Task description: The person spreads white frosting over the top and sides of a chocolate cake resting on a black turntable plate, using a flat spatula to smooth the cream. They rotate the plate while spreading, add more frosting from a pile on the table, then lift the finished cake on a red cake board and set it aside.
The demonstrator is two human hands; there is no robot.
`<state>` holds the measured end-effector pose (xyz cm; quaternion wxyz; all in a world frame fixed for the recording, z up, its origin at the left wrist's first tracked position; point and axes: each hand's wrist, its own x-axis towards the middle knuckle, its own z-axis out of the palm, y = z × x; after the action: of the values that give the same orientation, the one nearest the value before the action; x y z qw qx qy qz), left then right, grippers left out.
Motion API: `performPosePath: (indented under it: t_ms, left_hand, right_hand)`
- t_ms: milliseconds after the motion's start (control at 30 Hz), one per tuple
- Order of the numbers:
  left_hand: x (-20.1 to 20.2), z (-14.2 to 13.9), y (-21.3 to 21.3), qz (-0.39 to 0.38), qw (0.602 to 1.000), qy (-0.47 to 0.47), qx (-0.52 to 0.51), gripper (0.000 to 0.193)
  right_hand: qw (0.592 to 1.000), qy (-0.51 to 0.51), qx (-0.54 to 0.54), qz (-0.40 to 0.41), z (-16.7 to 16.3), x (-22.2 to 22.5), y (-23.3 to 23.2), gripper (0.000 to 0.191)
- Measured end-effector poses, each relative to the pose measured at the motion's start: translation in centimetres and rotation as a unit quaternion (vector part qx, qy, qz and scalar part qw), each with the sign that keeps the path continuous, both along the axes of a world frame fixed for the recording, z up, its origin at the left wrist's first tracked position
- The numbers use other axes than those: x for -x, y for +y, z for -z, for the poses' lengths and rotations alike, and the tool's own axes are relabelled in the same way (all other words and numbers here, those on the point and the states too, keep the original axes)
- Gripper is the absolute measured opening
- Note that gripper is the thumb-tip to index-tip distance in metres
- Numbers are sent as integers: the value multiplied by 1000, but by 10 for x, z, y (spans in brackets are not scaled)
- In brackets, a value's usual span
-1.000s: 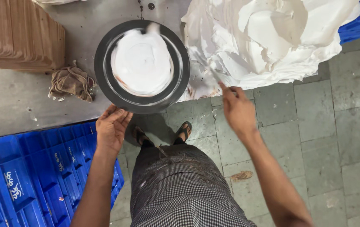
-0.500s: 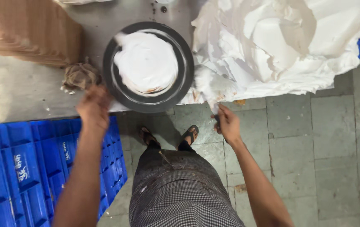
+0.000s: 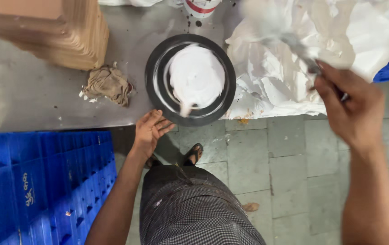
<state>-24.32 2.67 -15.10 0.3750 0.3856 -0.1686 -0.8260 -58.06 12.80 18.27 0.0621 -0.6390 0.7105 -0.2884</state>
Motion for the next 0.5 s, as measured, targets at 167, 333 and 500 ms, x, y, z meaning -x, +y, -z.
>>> performPosePath:
  t_ms: [167,333,500]
  left_hand:
    - [-9,-9,-5,1,1000,-15,11,48]
    - [-11,-14,-8,2,999,-38,10,54]
    - [-10,-15,-8,15,998,-37,49,46]
  right_hand:
    - [802,557,50,-212,-68,-94,-75,30]
    - [689,637,42,-342,-70,-169,-105,12]
    - [594,702,-24,-392,-42,-201,-113,12]
